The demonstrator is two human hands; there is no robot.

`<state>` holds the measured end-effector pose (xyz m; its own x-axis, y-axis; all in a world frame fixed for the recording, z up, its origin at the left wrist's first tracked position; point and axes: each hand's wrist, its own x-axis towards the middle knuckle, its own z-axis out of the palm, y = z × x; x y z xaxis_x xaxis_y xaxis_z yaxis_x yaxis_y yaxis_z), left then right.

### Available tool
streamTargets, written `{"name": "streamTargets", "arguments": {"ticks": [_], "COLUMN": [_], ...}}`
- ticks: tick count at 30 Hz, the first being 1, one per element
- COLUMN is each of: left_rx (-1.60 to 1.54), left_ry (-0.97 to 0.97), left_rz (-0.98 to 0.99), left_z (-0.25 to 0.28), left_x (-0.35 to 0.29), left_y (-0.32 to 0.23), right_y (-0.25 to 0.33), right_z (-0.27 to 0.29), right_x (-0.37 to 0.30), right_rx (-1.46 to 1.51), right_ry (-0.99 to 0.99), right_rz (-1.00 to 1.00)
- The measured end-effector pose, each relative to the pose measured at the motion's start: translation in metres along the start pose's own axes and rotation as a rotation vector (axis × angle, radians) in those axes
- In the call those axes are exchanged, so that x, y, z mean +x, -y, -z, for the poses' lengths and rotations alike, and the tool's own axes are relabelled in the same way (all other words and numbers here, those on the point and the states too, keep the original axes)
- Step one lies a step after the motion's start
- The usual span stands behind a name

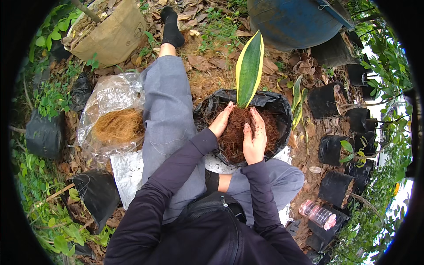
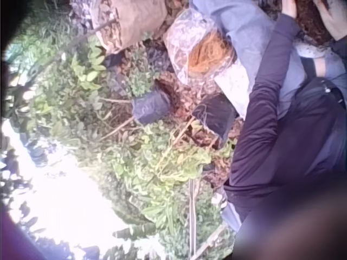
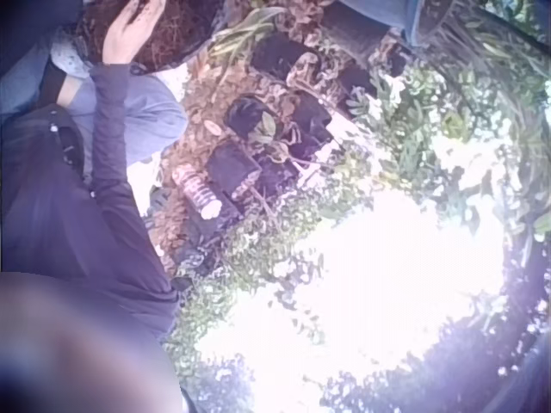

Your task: The person sits on the ground and wraps a single variegated leaf cutting with brown fibrous material by hand. They repeatedly add and adjust the wrapping around the base of the leaf, keeping it upright in a black plastic bag.

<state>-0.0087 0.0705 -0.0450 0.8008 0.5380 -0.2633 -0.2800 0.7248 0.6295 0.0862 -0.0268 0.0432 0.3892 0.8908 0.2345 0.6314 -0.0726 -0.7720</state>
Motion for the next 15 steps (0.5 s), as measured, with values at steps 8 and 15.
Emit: {"name": "streamTargets", "arguments": {"ticks": [8,15], "left_rx": [0.183,0.041], "left_ry": [-0.193,-0.015], "left_rz": [-0.087,-0.017], "left_z": [-0.004,0.003], "left_x": [-0.005,0.003], "left_y": [0.005,0.007], "right_y": [-0.010,-0.011], "right_z": [-0.018,-0.003], "right_x": [-0.007,0.003], "right_rx": [-0.225,-0.220], "right_ry": [0.170,0.037], "right_rz": [0.258,0.227]}}
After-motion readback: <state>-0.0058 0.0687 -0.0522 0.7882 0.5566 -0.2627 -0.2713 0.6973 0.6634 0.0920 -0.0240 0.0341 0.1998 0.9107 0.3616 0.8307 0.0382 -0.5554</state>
